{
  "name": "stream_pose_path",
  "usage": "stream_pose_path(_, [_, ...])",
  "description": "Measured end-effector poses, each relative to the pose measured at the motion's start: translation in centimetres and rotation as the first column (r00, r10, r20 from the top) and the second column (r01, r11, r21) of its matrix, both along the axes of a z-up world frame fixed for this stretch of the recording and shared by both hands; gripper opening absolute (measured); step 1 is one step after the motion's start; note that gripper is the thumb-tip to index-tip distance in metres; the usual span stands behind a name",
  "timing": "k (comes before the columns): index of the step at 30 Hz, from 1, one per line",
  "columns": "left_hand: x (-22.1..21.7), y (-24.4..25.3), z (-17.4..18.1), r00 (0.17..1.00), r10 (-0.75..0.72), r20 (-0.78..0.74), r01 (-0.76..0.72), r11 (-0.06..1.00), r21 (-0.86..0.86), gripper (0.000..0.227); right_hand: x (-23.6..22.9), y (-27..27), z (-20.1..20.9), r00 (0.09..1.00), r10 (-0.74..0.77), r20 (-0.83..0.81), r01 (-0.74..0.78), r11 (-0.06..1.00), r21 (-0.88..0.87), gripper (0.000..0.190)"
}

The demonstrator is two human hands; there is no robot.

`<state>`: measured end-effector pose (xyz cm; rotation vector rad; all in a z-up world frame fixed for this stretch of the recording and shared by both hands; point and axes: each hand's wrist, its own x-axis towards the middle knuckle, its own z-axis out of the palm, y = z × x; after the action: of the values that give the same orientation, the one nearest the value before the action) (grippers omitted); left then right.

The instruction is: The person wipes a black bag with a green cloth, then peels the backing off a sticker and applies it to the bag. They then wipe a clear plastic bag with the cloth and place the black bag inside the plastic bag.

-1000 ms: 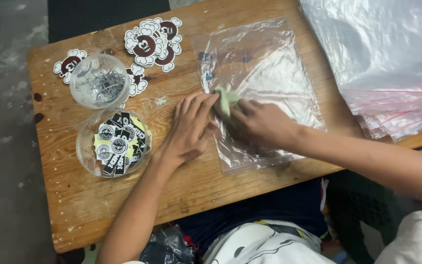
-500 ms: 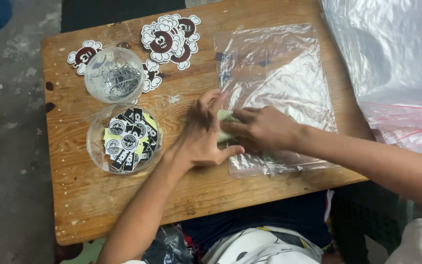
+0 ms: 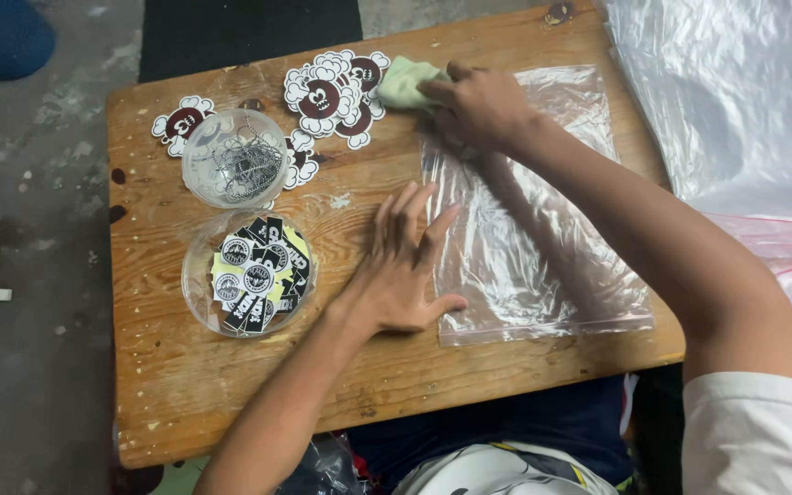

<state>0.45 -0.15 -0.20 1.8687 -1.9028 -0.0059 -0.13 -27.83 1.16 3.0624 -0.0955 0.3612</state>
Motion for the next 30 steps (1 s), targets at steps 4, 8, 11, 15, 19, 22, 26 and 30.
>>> stream_pose_path(4, [-0.1,-0.1,1.1,0.997,-0.005,0.071,-0.008,0.984,0.179,0.123,0.0,-1.7,-0.8,0.996,-0.016,0.092,0.013,0.999,0.039,0.030])
stream_pose_path(8, [-0.1,-0.3,1.6,0.999,-0.026,0.036,0.015,0.961,0.277,0.104,-2.6,-5.0,-1.9,0.974,-0.185,0.131,0.188,0.982,-0.013,0.024])
stream_pose_path(11, [-0.1,-0.2,2.0,0.999,-0.030,0.025,0.022,0.961,0.275,0.096,-6.2,-6.6,-0.9,0.950,-0.305,0.064,0.305,0.952,0.014,0.025])
stream_pose_path(15, [-0.1,-0.3,1.8,0.999,-0.029,0.025,0.021,0.968,0.249,0.091,-10.2,-8.6,-1.1,0.858,-0.505,-0.087,0.511,0.857,0.066,0.029])
stream_pose_path(19, [-0.1,-0.4,1.9,1.000,-0.026,0.011,0.022,0.964,0.264,0.092,-13.4,-6.2,0.2,0.807,-0.562,-0.184,0.577,0.816,0.041,0.029])
stream_pose_path(22, [0.0,-0.4,1.7,0.999,-0.032,0.030,0.024,0.972,0.232,0.094,-16.5,-3.1,1.3,0.835,-0.497,-0.236,0.520,0.853,0.044,0.036])
stream_pose_path(26, [-0.2,-0.3,1.9,1.000,-0.026,-0.013,0.028,0.978,0.206,0.093,-21.3,1.0,1.5,0.869,-0.415,-0.270,0.430,0.903,-0.004,0.056])
stream_pose_path(30, [0.0,-0.2,2.0,0.998,-0.018,-0.053,0.027,0.984,0.174,0.091,-26.0,4.9,0.2,0.857,-0.326,-0.399,0.353,0.935,-0.006,0.079])
